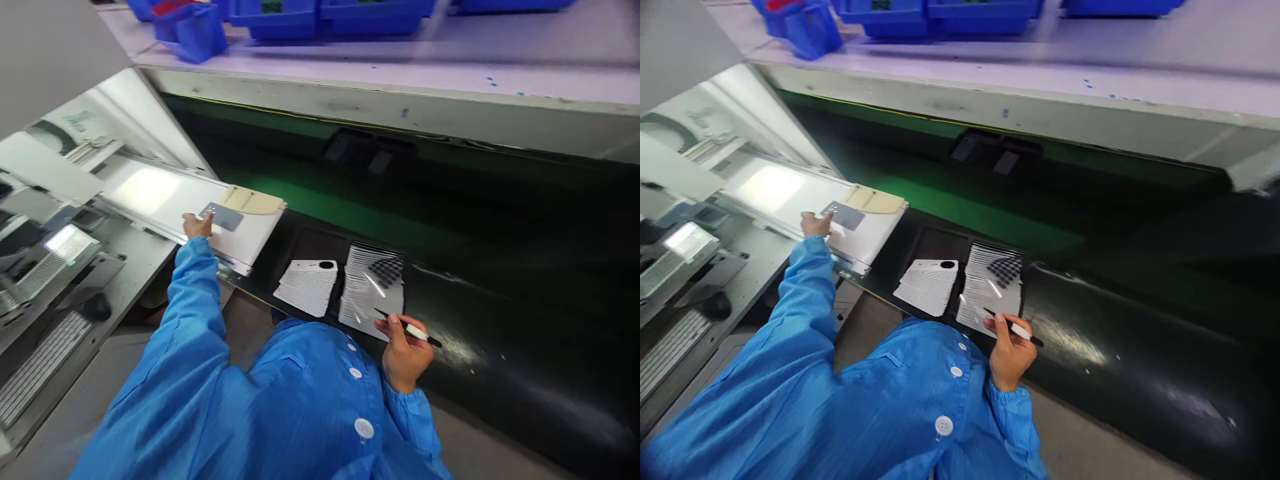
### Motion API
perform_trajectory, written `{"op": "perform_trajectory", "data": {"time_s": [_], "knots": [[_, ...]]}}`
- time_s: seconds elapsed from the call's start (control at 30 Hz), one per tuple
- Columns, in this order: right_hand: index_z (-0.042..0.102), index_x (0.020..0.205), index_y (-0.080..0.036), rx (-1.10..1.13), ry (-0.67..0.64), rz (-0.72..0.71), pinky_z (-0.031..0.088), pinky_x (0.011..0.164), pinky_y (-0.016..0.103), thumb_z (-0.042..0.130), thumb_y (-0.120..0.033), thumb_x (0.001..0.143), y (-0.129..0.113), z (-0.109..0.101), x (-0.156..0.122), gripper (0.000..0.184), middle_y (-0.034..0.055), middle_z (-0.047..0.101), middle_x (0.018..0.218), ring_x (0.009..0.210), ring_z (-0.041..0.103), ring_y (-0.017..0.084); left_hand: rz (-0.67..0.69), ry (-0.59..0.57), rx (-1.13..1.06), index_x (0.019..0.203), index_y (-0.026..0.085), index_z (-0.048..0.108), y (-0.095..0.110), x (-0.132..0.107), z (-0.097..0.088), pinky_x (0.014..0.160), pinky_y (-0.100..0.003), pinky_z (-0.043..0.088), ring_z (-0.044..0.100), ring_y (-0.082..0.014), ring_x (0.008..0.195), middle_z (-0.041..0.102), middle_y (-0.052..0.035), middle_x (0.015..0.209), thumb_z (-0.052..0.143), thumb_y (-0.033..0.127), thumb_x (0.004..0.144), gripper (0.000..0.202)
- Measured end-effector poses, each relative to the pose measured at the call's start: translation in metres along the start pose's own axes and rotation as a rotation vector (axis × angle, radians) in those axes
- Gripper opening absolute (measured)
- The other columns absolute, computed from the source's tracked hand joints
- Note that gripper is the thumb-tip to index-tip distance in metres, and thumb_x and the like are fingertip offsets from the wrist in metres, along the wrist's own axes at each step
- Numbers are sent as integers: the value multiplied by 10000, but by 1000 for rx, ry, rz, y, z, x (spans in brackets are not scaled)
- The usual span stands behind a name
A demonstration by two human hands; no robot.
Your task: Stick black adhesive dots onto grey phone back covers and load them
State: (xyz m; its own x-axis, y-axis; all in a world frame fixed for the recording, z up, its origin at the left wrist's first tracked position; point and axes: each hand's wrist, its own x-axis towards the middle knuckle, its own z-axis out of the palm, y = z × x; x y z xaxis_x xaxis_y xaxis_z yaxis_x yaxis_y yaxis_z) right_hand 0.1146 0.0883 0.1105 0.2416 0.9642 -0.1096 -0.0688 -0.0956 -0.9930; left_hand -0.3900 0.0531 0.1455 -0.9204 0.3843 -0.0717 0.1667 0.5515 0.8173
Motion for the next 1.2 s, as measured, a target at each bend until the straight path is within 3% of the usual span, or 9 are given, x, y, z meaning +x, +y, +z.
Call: {"op": "perform_trajectory", "data": {"time_s": [0.07, 0.13, 0.23, 0.37, 0.7, 0.87, 0.93, 1.03, 1.2], "knots": [[627, 860, -162, 22, 22, 14, 631, 607, 350, 838, -467, 716, 4, -5, 7, 398, -20, 670, 631, 539, 711, 198, 58, 74, 132, 1243, 94, 472, 0, -10, 15, 1044, -562, 443, 609, -368, 1149, 661, -165, 1067, 606, 272, 897, 412], [626, 856, -162, 30, 46, 24, 630, 597, 342, 832, -471, 715, 5, -13, 14, 398, -19, 669, 630, 542, 708, 192, 142, 82, 252, 1285, 92, 492, 0, -17, 33, 1162, -562, 323, 516, -378, 1302, 619, -207, 1245, 605, 296, 883, 465], [640, 843, -156, -10, 114, 15, 631, 602, 327, 829, -462, 721, 4, -24, 21, 380, -18, 667, 642, 556, 709, 181, 258, -1, 407, 1400, 79, 467, -2, -20, 51, 1232, -522, 214, 290, -371, 1483, 427, -232, 1525, 652, 380, 844, 659], [654, 830, -156, 16, 158, -5, 629, 588, 299, 870, -458, 672, 4, -25, 23, 403, -18, 672, 649, 547, 700, 164, 183, -177, 671, 1575, 79, 240, -11, -7, 47, 1206, -660, 91, 77, -366, 1546, 146, -199, 1666, 439, 595, 929, 850], [680, 786, -170, 38, 57, 38, 630, 601, 309, 892, -406, 657, 0, 0, 6, 342, 9, 672, 624, 537, 698, 200, 107, -139, 721, 1585, 135, 262, -28, -11, 48, 1180, -676, 172, 144, -369, 1535, 170, -170, 1668, 252, 669, 944, 834], [661, 827, -161, 16, 24, 44, 635, 619, 332, 876, -445, 673, 3, -3, 6, 388, -11, 670, 638, 537, 699, 186, 89, -66, 705, 1594, 79, 174, -20, 21, 19, 1189, -627, 203, 113, -420, 1529, 116, -234, 1663, 432, 783, 837, 1065], [661, 827, -157, 30, 6, 58, 625, 621, 294, 873, -448, 678, 5, -3, 7, 390, -19, 674, 643, 547, 698, 161, 92, -124, 721, 1606, 72, 79, -17, 40, 6, 1207, -601, 180, 40, -426, 1536, 18, -221, 1675, 524, 812, 769, 1203], [668, 829, -165, 44, -13, 74, 618, 614, 277, 890, -441, 654, 6, -1, 6, 395, -26, 681, 650, 562, 700, 156, 106, -281, 753, 1610, 100, 125, -17, 57, -3, 1222, -567, 165, 74, -415, 1536, 73, -208, 1676, 595, 802, 731, 1219], [668, 830, -164, 70, 9, 67, 623, 604, 302, 899, -432, 639, 4, 2, 2, 402, -28, 680, 641, 561, 699, 168, 90, -285, 778, 1597, 99, 211, -25, 57, -3, 1205, -560, 232, 116, -406, 1532, 136, -212, 1665, 600, 798, 731, 1179]]}}
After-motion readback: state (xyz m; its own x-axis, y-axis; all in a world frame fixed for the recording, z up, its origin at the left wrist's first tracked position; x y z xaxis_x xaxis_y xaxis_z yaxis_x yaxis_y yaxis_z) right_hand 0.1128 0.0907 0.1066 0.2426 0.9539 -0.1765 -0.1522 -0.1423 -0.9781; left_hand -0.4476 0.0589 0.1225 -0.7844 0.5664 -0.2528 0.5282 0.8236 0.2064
